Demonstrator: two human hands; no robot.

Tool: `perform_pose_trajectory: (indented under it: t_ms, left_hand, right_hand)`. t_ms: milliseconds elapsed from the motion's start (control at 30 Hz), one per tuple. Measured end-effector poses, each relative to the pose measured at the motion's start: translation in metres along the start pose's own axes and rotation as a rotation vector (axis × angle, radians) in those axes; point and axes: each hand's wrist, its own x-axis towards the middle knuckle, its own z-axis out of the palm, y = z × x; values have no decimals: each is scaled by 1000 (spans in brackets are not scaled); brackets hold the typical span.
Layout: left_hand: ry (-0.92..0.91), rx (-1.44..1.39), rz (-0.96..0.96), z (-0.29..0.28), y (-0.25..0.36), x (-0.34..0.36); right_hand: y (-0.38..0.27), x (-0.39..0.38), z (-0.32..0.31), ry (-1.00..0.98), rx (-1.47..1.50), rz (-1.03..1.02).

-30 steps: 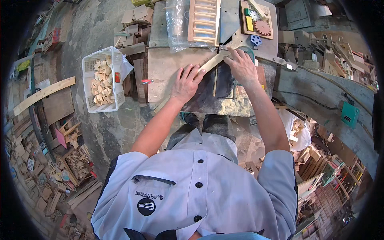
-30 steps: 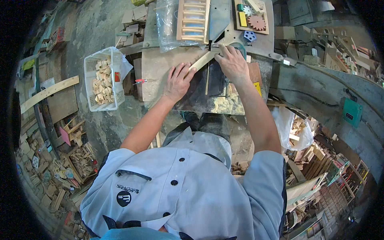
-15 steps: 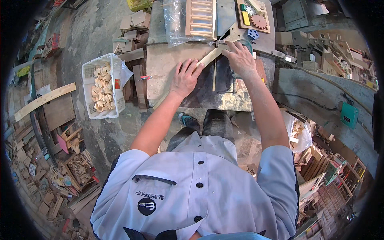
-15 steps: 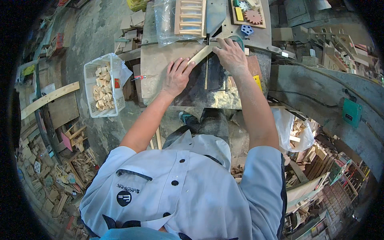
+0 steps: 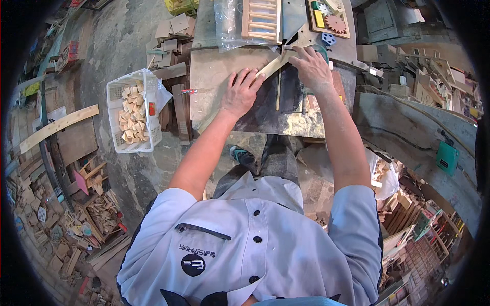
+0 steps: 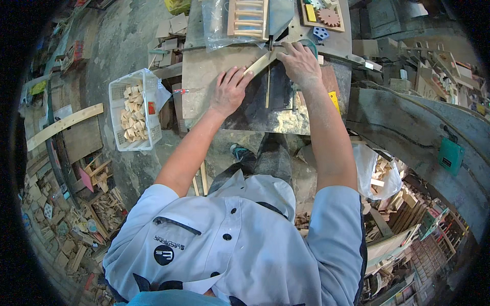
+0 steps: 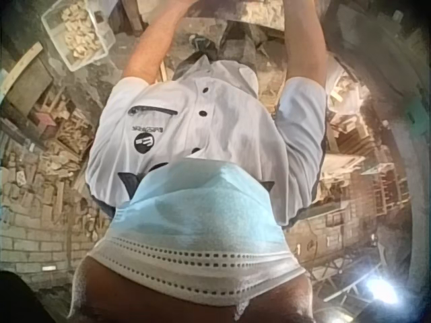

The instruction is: Marking and cutting small wooden pieces in a workshop.

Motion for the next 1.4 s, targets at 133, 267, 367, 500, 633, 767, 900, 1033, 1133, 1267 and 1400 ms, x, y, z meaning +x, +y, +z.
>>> perform_pose_trajectory:
  t_ms: [133, 267, 367, 500, 633, 767, 900, 1033, 1133, 1267, 1400]
  left_hand:
    - [22, -18, -2, 0, -5, 15]
    - [31, -32, -4, 1, -8, 19]
    - [26, -37, -4, -2, -5, 13]
    - [40, -29, 3, -9, 4, 1]
    - [20, -21, 1, -13, 13, -18]
    - [-23, -35, -9, -19, 23, -37]
    - [-5, -50, -30, -21, 31, -52]
    - [-224, -119, -158, -42, 43, -59]
    - [-358, -306, -299, -46, 41, -63]
    - [-378, -836, -431, -46, 27, -76]
    - [-651, -1424, -564, -42, 24, -90]
  right_hand:
    - [9, 10, 5, 85, -46, -27]
    - [10, 15, 6, 71, -19, -14]
    - [8, 10, 9, 112, -10, -30]
    - [-1, -5, 6, 87, 75, -10]
    - [-9, -22, 13, 114, 51, -44]
    - [-21, -42, 13, 133, 74, -54]
    - [-37, -63, 22, 174, 138, -20]
    - [-71, -117, 20, 178, 137, -67]
    - [-96, -146, 19, 119, 119, -111]
    - [-113, -141, 13, 221, 447, 84]
    - [-102, -125, 17, 220, 352, -23]
